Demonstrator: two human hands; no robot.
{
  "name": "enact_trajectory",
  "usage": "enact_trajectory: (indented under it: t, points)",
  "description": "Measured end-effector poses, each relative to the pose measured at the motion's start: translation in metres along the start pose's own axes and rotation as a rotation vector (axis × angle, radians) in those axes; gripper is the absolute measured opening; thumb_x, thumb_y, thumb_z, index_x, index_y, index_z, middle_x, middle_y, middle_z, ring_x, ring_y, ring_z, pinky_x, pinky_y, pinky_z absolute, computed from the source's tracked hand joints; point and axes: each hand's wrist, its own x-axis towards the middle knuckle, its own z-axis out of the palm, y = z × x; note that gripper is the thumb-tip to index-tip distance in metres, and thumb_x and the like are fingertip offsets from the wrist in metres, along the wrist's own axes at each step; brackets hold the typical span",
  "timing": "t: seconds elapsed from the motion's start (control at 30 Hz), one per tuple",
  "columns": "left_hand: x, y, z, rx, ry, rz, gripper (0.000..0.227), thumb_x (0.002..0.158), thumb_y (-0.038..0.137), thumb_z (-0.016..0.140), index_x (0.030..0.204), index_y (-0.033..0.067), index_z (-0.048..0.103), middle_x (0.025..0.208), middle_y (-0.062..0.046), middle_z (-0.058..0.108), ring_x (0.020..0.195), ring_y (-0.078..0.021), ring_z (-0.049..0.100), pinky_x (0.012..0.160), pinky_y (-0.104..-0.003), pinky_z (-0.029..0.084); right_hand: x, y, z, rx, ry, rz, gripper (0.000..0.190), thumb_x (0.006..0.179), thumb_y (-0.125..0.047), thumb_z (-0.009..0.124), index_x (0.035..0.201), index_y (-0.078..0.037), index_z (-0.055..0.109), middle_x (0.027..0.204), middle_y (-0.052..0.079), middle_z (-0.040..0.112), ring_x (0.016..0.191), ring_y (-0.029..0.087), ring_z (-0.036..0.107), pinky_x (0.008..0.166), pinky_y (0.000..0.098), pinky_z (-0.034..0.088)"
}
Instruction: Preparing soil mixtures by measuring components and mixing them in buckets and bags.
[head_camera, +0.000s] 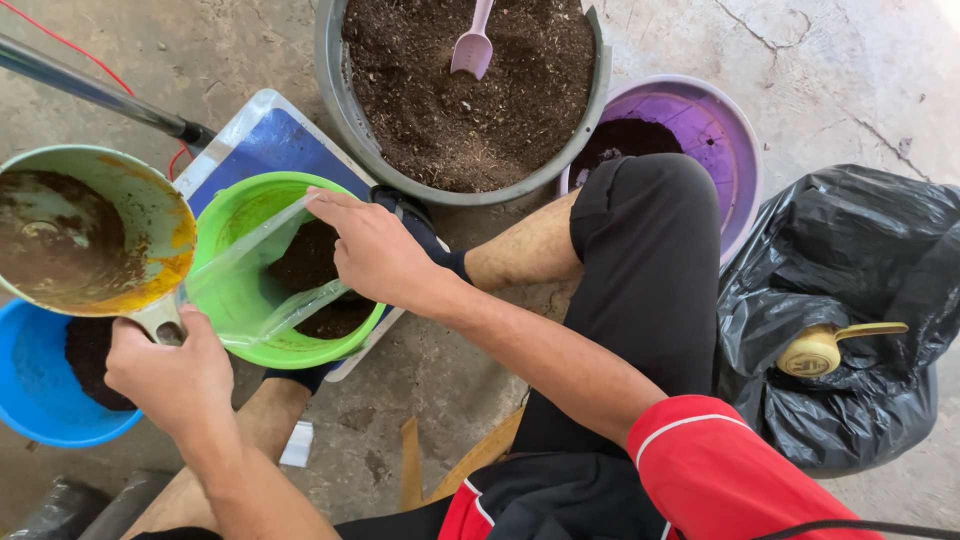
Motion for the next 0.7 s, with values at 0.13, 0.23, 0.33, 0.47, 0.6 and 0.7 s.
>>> enact_trajectory:
  t: [0.13,0.23,0.33,0.47,0.6,0.7]
  points:
    - [-0.002,0.005,-0.003,0.021,0.0,-0.031,0.023,0.092,0.002,0.073,0.112,-0.0102,0.07,0.107,-0.024,0.075,0.098,-0.0374,0.076,0.086,-0.045,0.056,0.005,-0.012,-0.012,-0.003,-0.036,0.069,0.054,0.076,0.009,0.053,0.129,0.006,0.061,0.146,0.027,0.055,0.123,0.043,0.061,0.107,0.0468,0.049]
    - [-0.001,-0.001,-0.004,0.03,-0.007,-0.022,0.022,0.094,0.001,0.073,0.113,-0.0106,0.069,0.108,-0.023,0.075,0.098,-0.0382,0.075,0.087,-0.046,0.056,0.004,-0.001,-0.007,-0.042,-0.049,0.064,0.053,0.076,0.007,0.054,0.129,0.005,0.062,0.144,0.026,0.057,0.123,0.042,0.06,0.107,0.0472,0.048]
    - [0.0,0.0,-0.005,0.035,0.015,-0.001,0.021,0.095,0.0,0.072,0.114,-0.0104,0.07,0.104,-0.023,0.076,0.099,-0.0391,0.075,0.09,-0.046,0.055,0.004,-0.003,-0.01,-0.062,-0.025,-0.004,0.054,0.075,0.007,0.054,0.128,0.005,0.062,0.139,0.024,0.062,0.128,0.041,0.06,0.111,0.0468,0.048]
    - [-0.001,-0.003,-0.005,-0.038,0.088,0.039,0.027,0.092,-0.004,0.068,0.118,-0.0107,0.069,0.113,-0.024,0.075,0.104,-0.0401,0.074,0.093,-0.046,0.055,0.004,-0.008,-0.01,-0.03,-0.028,-0.012,0.056,0.073,0.008,0.053,0.128,0.005,0.063,0.138,0.023,0.063,0.125,0.04,0.062,0.109,0.0471,0.05]
    - [0.0,-0.008,-0.004,0.03,0.046,0.001,0.023,0.095,0.0,0.075,0.115,-0.0103,0.069,0.108,-0.024,0.075,0.103,-0.0413,0.073,0.092,-0.047,0.055,0.007,-0.016,-0.017,-0.058,-0.059,0.031,0.054,0.076,0.005,0.055,0.129,0.0,0.063,0.143,0.022,0.058,0.117,0.041,0.064,0.101,0.0491,0.053]
    - [-0.003,-0.006,-0.002,0.02,0.042,0.021,0.026,0.09,-0.003,0.069,0.116,-0.0097,0.069,0.11,-0.024,0.076,0.105,-0.0414,0.073,0.094,-0.047,0.055,0.006,-0.009,-0.016,-0.132,-0.087,0.068,0.047,0.081,0.001,0.059,0.127,-0.007,0.065,0.144,0.022,0.055,0.108,0.041,0.066,0.091,0.0503,0.055]
